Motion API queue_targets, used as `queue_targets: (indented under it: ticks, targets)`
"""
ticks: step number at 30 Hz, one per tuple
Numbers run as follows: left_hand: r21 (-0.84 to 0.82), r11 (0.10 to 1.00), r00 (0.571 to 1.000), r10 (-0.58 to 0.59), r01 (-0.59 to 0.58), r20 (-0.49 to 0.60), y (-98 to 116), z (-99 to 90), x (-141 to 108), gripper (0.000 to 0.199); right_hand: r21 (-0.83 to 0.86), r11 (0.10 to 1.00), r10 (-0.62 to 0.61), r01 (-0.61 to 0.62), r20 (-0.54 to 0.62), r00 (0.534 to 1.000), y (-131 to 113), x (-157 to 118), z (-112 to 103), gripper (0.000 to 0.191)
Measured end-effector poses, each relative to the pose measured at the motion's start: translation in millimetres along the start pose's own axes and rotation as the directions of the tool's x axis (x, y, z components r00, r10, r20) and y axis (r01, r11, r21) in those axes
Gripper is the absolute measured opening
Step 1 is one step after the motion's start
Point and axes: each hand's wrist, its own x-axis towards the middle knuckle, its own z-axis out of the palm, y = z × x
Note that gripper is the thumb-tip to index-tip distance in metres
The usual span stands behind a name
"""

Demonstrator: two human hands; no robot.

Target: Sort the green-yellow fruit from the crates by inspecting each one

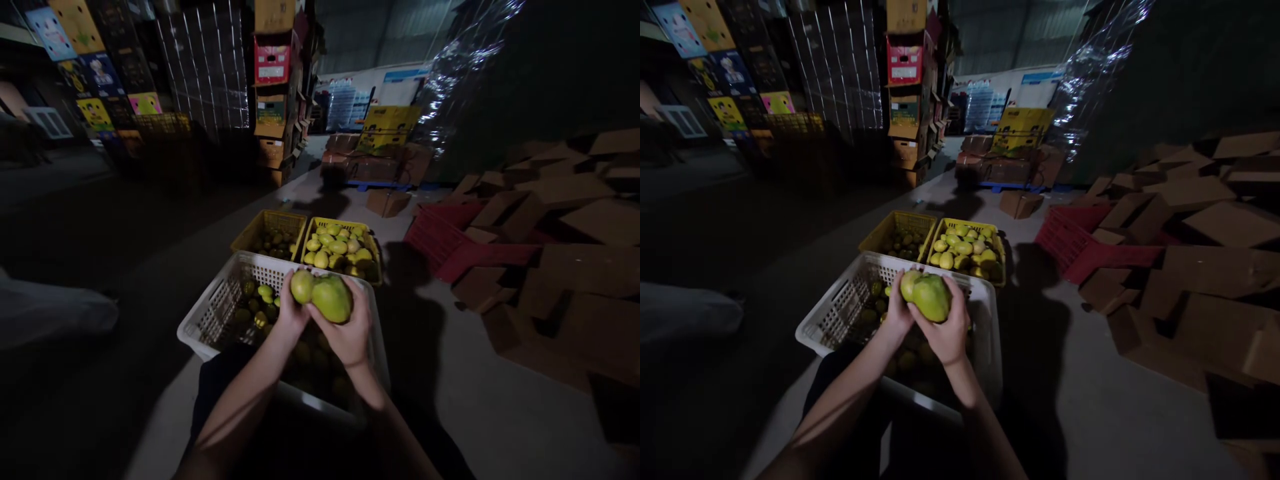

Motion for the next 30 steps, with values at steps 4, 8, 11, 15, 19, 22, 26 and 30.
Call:
queue_targets:
  ticks: [4, 8, 11, 15, 19, 22, 26, 30]
  targets:
    - [-0.062, 0.998, 0.996, 0.034, -0.028, 0.085, 26, 8.5, -1, 0.02, 0.262, 0.913, 0.325, -0.313, -0.001, 0.946, 5, 10, 0, 0.06]
    - [0.05, 0.996, 0.983, 0.069, -0.079, 0.171, 25, 9.6, -7, 0.025, 0.418, 0.794, 0.419, -0.442, 0.151, 0.895, 8, 5, 14, 0.054]
    - [0.14, 0.98, 0.968, 0.104, -0.139, 0.23, 25, 8.2, -9, 0.029, 0.471, 0.744, 0.428, -0.474, 0.208, 0.879, 6, 0, 19, 0.054]
    - [0.209, 0.963, 0.959, 0.112, -0.169, 0.26, 30, 7.2, -10, 0.033, 0.426, 0.816, 0.34, -0.39, 0.19, 0.921, 2, 1, 12, 0.056]
    - [0.2, 0.966, 0.965, 0.112, -0.161, 0.235, 32, 8.3, -10, 0.031, 0.406, 0.842, 0.288, -0.355, 0.219, 0.932, -1, 4, 6, 0.056]
    - [0.178, 0.973, 0.974, 0.111, -0.147, 0.199, 31, 9.9, -10, 0.028, 0.425, 0.816, 0.339, -0.393, 0.199, 0.919, -1, 3, 10, 0.054]
    - [0.094, 0.995, 0.992, 0.002, -0.014, 0.126, 29, 10.1, -8, 0.022, 0.496, 0.696, 0.485, -0.52, 0.21, 0.849, 2, 0, 18, 0.047]
    - [-0.035, 0.988, 0.988, -0.152, 0.153, 0.016, 24, 4.6, -4, 0.024, 0.578, 0.564, 0.6, -0.59, 0.204, 0.774, 2, 0, 21, 0.045]
